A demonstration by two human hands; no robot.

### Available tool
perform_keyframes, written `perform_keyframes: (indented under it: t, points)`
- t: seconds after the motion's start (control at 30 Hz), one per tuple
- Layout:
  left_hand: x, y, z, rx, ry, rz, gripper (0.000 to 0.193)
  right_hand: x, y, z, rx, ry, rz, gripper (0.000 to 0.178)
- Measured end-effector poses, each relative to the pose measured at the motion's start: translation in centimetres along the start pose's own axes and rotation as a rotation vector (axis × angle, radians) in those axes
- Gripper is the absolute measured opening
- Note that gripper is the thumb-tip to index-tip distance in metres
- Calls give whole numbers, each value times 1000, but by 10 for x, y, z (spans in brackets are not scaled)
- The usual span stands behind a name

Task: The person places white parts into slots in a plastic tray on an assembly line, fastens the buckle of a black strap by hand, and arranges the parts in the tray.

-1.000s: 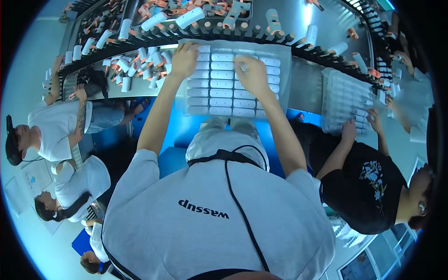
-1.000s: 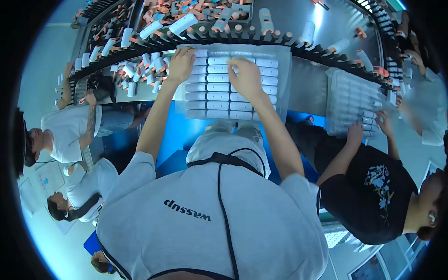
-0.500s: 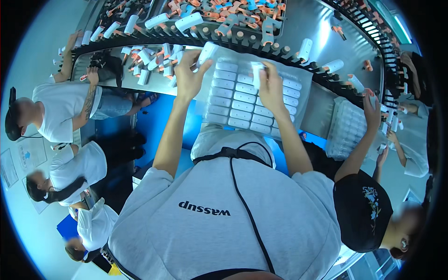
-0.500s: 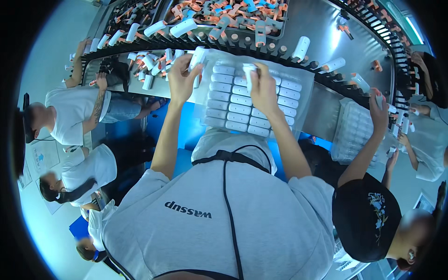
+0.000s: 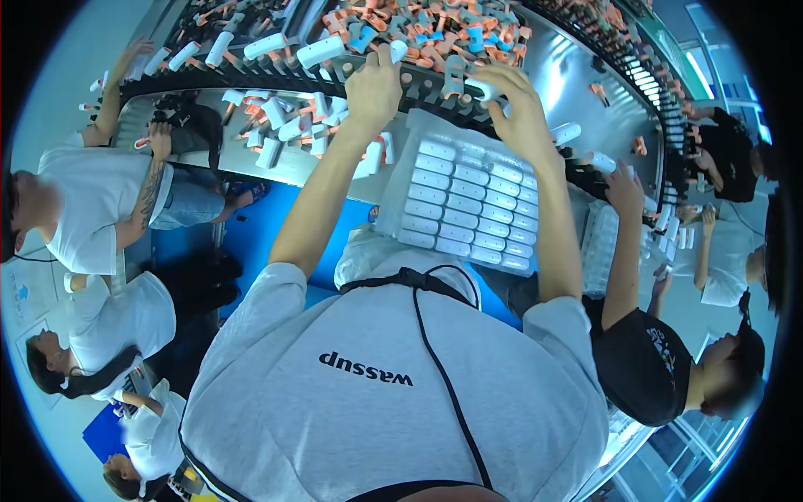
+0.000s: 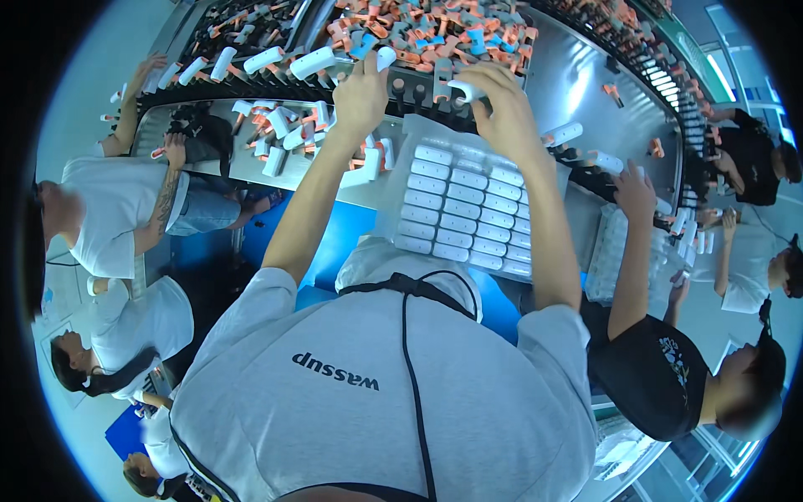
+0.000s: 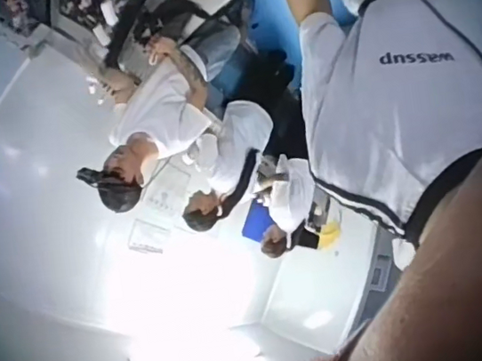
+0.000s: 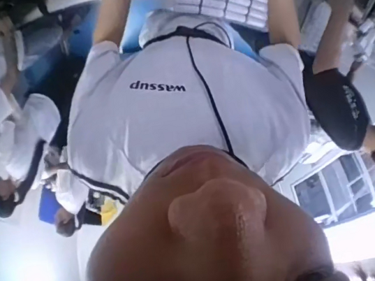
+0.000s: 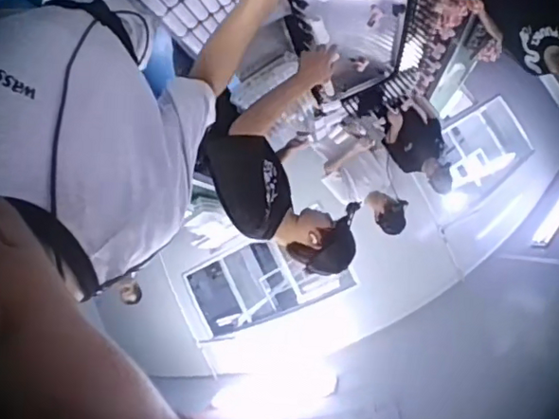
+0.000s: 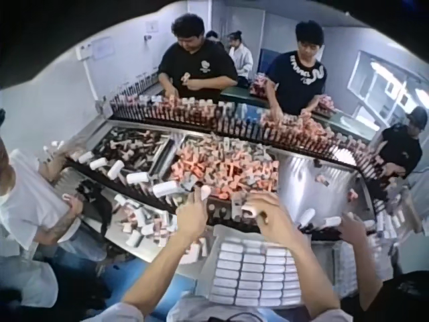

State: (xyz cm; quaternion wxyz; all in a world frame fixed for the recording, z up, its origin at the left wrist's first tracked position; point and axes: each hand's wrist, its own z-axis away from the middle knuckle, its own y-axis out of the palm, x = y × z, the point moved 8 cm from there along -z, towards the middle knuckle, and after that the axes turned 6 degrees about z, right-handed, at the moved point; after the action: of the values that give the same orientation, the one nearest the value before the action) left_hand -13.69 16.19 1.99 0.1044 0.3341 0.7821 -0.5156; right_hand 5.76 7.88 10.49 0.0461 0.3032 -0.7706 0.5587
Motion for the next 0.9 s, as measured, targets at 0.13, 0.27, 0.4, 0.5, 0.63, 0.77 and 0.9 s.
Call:
perform_keyframes:
  t: [0.13,0.27,0.4,0.5,0.63,0.77,0.9]
  points:
    - [31,-13,0,5,-67,86,33,2,50,-61,144,-260,75,50]
    - [65,-31,-1,18,-102,24,37,23,105,-89,415,-420,151,48]
    - [88,-42,-9,55,-102,72,40,48,149,-85,546,-596,244,34]
    - [108,-46,-18,111,-121,72,50,61,154,-92,442,-591,419,52]
    - [127,-68,-2,-115,237,-180,59,96,181,-115,477,-508,447,82]
    - [87,-113,16,-332,85,-10,61,115,143,-129,78,-366,323,99]
    - [88,-52,104,-138,-135,583,50,136,89,-40,-333,-17,-288,41]
